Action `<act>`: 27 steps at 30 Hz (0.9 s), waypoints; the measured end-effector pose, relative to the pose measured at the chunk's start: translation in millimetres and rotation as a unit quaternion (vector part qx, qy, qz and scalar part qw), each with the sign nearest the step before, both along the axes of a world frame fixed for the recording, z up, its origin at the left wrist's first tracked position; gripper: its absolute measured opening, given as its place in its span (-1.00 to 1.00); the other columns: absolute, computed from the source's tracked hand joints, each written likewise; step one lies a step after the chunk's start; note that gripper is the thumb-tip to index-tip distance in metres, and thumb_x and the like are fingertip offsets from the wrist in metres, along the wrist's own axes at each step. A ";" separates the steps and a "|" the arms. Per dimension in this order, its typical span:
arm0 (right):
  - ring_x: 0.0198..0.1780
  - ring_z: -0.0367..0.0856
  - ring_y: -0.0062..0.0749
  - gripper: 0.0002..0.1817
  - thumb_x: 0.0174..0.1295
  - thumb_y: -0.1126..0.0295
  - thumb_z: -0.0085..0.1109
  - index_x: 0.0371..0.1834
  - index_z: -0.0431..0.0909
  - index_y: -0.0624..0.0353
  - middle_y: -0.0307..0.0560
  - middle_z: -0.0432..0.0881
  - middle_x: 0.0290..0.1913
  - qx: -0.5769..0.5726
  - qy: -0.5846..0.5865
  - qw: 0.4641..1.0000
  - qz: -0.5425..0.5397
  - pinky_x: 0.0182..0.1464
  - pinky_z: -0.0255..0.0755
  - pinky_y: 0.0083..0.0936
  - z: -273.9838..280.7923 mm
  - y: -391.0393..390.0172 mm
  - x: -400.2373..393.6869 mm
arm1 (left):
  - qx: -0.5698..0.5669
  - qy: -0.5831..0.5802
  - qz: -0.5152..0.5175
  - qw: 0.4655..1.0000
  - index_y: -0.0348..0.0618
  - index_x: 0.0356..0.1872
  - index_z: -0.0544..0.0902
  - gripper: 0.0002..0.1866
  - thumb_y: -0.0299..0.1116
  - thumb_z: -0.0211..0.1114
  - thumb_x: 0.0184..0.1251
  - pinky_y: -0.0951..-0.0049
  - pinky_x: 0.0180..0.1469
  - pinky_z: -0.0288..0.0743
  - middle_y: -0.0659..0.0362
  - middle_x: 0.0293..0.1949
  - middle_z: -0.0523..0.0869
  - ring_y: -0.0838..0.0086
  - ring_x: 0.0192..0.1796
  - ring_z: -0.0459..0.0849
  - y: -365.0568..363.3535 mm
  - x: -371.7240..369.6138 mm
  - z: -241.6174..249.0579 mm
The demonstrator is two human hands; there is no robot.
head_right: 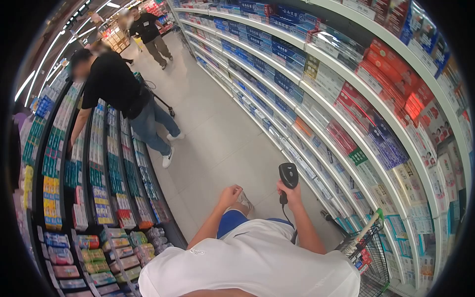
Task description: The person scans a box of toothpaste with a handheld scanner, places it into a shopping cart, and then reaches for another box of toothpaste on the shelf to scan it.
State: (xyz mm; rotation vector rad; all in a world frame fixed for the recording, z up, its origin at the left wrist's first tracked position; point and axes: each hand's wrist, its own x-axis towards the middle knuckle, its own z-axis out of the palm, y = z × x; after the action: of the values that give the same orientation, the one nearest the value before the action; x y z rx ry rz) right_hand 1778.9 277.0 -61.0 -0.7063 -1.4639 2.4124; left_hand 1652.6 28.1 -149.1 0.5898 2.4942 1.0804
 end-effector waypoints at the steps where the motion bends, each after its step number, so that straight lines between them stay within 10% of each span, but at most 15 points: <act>1: -0.53 0.53 -0.50 -0.80 0.06 0.52 0.28 -0.25 0.51 0.23 -0.15 0.56 -0.51 0.000 0.002 1.000 -0.006 -0.46 0.39 -0.59 0.2 -0.9 -17.8 | 0.000 0.002 -0.006 1.000 -0.15 -0.25 0.69 -0.76 -0.20 0.22 0.27 0.24 -0.38 0.48 -0.03 -0.55 0.66 0.16 -0.48 0.66 1.6 -17.3 -5.5; 18: -0.52 0.52 -0.56 -0.76 0.01 0.49 0.37 -0.26 0.55 0.26 -0.17 0.56 -0.51 0.107 -0.027 0.991 -0.078 -0.42 0.41 -0.60 56.9 -12.9 -219.4 | 0.021 0.039 -0.115 0.992 -0.17 -0.26 0.69 -0.77 -0.23 0.23 0.27 0.27 -0.32 0.54 -0.06 -0.44 0.73 0.14 -0.40 0.72 33.8 -338.3 1.2; 27: -0.53 0.53 -0.59 -0.83 0.01 0.47 0.38 -0.39 0.56 0.24 -0.21 0.59 -0.52 0.157 -0.089 0.964 -0.196 -0.46 0.42 -0.60 47.1 3.7 -179.6 | 0.035 -0.030 -0.222 0.974 -0.15 -0.29 0.70 -0.82 -0.28 0.22 0.26 0.30 -0.32 0.53 -0.07 -0.45 0.72 0.20 -0.39 0.73 109.0 -313.7 -38.6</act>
State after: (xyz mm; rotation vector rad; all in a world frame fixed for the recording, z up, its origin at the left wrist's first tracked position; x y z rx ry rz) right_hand 1599.4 280.7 -13.9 -1.0414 -1.5501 1.8113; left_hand 1338.8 137.1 -187.6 1.0572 2.1301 0.9911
